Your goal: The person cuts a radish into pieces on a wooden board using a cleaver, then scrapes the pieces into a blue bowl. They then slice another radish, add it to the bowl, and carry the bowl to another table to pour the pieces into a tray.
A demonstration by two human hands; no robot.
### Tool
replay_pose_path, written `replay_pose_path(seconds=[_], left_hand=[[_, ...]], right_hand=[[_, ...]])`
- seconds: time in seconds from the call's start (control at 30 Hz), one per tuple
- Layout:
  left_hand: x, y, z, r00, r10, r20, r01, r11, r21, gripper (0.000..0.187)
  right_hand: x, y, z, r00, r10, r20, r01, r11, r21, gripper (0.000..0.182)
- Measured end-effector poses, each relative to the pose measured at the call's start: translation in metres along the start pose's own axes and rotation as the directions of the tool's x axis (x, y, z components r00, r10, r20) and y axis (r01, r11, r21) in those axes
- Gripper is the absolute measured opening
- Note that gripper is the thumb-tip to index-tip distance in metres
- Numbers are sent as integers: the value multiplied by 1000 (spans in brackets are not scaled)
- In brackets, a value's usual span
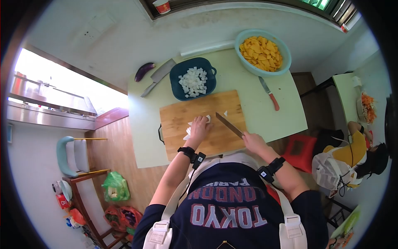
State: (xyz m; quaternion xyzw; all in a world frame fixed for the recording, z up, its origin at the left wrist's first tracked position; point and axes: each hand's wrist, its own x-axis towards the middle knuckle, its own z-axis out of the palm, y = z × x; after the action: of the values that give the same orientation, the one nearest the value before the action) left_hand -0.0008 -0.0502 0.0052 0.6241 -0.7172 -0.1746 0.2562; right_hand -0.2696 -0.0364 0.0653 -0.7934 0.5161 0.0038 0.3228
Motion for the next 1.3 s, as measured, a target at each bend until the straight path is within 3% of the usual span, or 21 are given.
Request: replay_pose_path(seconds=[0.13,0.23,0.33,0.4,0.6,0.77,0.93,1.0,1.3], left_hand=[[-14,-2,-1,996,-16,-93,25,995,92,23],[-11,-2,-3,978,-99,-185,126,982,141,22],[-4,3,-1,982,-167,-90,180,968,172,21],[-1,7,4,968,-234,92,239,969,-54,21],[-5,2,17,975,-178,-134,173,984,-53,16],[-4,4,15,979,-174,-102,171,985,-34,11],[-5,8,16,976,-181,-123,179,984,-27,9],[-4,11,16,964,-172,-203,169,985,-32,8],[0,11,13,965,-224,-134,223,974,-28,6]], right_hand=[[-1,7,-3,1000,21,-11,-21,1000,20,20],[0,1,-3,1000,-8,-10,8,1000,5,20],[1,-8,-1,999,-2,-43,2,1000,13,20],[5,-14,3,998,24,-64,-22,999,33,20],[12,-32,7,994,8,-106,-4,999,42,19],[9,-38,4,996,-56,-74,48,992,-114,15],[5,-37,1,998,-52,-36,46,987,-155,13],[5,-37,1,998,-52,-25,47,984,-169,12],[9,-38,-2,996,-88,9,88,966,-245,11]])
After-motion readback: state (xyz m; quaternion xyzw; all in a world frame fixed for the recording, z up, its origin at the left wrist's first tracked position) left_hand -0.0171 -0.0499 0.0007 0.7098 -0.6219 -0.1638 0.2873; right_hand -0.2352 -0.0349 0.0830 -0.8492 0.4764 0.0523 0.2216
